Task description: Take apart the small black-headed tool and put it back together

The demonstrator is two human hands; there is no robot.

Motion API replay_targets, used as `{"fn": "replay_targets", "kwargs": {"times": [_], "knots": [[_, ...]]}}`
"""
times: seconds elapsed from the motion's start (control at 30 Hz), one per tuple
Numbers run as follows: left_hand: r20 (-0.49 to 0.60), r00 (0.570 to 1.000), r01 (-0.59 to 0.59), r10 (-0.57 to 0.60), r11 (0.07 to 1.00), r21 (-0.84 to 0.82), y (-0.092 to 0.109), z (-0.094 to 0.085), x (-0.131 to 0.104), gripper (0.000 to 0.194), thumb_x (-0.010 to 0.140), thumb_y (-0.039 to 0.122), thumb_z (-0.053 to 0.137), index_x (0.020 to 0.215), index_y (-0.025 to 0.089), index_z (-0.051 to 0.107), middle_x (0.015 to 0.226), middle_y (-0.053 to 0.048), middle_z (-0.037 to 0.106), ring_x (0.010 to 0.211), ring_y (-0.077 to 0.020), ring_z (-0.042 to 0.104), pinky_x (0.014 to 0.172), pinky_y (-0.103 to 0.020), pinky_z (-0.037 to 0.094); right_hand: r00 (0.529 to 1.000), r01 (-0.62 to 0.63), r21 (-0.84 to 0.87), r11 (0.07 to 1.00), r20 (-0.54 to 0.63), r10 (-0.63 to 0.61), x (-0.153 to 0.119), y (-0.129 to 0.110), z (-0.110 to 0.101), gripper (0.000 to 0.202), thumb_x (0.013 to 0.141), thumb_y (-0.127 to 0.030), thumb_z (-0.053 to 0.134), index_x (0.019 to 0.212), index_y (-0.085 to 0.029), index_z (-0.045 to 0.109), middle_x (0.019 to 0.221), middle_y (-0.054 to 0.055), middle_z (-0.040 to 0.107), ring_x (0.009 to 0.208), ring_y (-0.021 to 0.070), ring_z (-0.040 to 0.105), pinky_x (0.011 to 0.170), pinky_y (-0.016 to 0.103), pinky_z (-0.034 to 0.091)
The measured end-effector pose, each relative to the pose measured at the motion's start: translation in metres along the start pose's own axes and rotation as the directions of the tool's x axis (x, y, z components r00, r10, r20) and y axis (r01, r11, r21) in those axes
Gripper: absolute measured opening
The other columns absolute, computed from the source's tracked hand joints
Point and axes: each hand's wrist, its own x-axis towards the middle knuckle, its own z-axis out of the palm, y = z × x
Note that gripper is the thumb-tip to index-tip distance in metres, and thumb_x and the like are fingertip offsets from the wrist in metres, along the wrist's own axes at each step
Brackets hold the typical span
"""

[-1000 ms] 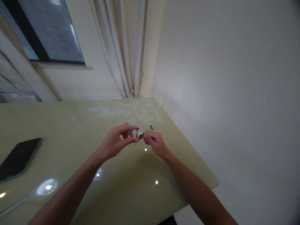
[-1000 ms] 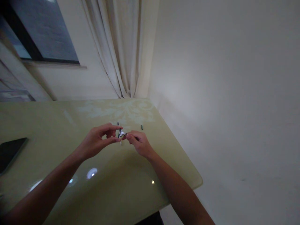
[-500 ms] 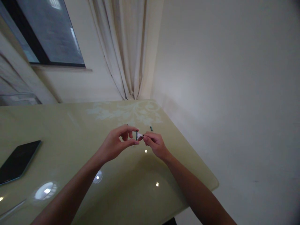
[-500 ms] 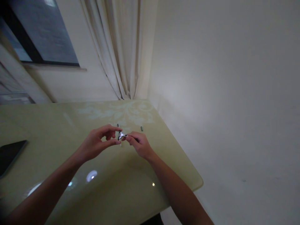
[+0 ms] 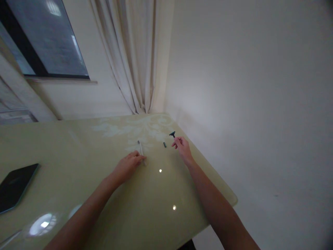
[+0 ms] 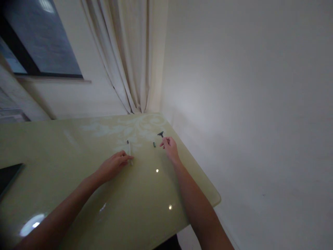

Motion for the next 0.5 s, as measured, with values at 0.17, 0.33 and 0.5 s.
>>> {"fn": "replay_targets", "kwargs": {"times": [0.17,0.33,0.5], "knots": [[0.054,0.997,-0.060,0.055,0.993,0.100,0.012,-0.005,0.001,0.033,0.095,0.017,0.049,0.108,0.025,0.078,0.104,-0.008,0.071,0.101,-0.0264,0.065,0.089,-0.035,0.047,0.998,0.018,-0.436,0.900,-0.047,-0.043,0.005,0.017,0.001,0.030,0.091,-0.041,0.056,0.086,-0.015,0.071,0.087,0.009,0.072,0.078,0.0198,0.061,0.074,0.031,0.044],[0.069,0.989,-0.137,0.129,0.982,0.129,0.018,0.000,0.003,0.030,0.093,0.015,0.052,0.107,0.026,0.077,0.104,-0.008,0.072,0.103,-0.0266,0.066,0.091,-0.036,0.047,1.000,-0.009,-0.538,0.843,-0.018,-0.001,0.006,0.019,0.008,0.026,0.091,-0.035,0.062,0.088,-0.015,0.078,0.087,0.009,0.075,0.081,0.0221,0.066,0.074,0.030,0.044],[-0.009,0.990,-0.143,0.144,0.988,0.058,0.025,0.018,0.001,0.032,0.094,0.014,0.051,0.111,0.025,0.076,0.106,-0.007,0.071,0.097,-0.0244,0.065,0.088,-0.034,0.048,1.000,-0.012,-0.634,0.774,-0.023,-0.003,0.004,0.021,0.014,0.024,0.093,-0.034,0.064,0.092,-0.017,0.081,0.094,0.010,0.078,0.085,0.0243,0.068,0.073,0.031,0.043]]}}
